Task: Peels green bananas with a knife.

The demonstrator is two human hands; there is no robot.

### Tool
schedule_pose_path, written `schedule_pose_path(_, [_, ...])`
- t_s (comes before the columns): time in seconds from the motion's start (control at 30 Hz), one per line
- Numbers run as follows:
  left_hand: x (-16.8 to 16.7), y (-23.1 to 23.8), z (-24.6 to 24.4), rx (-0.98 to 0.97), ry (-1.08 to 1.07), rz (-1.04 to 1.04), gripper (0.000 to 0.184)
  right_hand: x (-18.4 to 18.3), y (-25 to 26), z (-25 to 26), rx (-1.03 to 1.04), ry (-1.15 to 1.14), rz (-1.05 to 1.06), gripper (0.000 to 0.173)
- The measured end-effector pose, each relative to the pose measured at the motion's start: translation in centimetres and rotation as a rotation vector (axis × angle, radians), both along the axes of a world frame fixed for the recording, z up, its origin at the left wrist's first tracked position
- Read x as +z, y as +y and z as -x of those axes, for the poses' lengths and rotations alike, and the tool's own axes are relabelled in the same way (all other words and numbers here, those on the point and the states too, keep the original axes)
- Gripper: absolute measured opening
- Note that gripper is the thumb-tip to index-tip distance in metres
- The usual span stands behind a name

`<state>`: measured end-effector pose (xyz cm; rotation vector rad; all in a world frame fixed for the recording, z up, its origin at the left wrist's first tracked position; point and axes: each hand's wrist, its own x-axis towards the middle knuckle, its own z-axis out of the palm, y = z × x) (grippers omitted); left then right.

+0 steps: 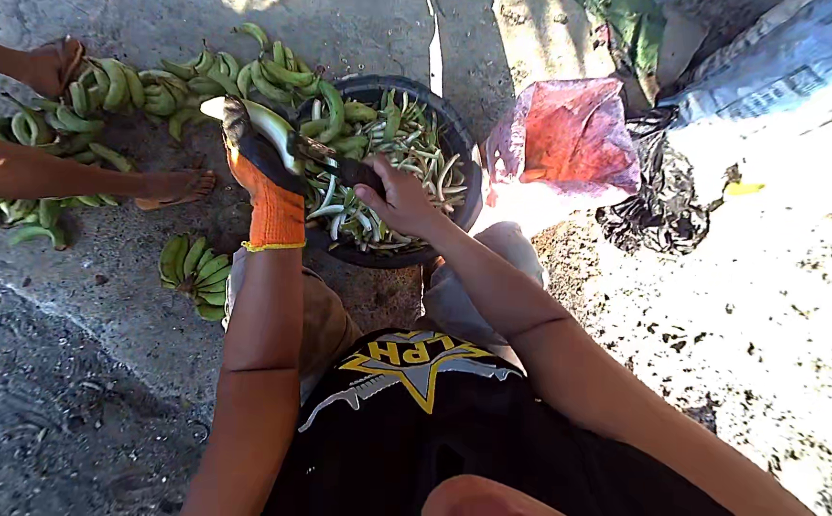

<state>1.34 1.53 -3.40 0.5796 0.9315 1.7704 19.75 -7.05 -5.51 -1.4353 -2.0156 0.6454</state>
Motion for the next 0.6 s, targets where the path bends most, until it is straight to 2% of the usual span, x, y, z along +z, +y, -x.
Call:
schedule_pose_path(0.13, [-1.0, 0.2, -0.6, 0.014, 0.097, 0.063, 0.039, 0.1, -0.4, 0.7, -0.007, -0.070, -0.031, 0.053])
schedule_pose_path(0.23, [-1.2, 0.1, -1.0, 0.041, 0.009, 0.088, 0.041, -0.7, -0.7, 0.9, -0.021, -0.074, 0.009, 0.055])
schedule_pose_path(0.33, [-1.2, 0.3, -1.5, 0.107, 0.042, 0.116, 0.047, -0.8, -0.7, 0.9, -0.052, -0.086, 0.019, 0.055])
schedule_pose_path(0.5, [-0.7, 0.3, -2.3, 0.163, 0.253, 0.167, 0.047, -0.5, -0.4, 0.8, -0.083, -0.082, 0.039, 0.055])
schedule_pose_path(0.6, [-0.1, 0.0, -3.0, 0.154, 0.239, 0.146, 0.041, -0.4, -0.3, 0.3, -0.091, -0.098, 0.040, 0.056])
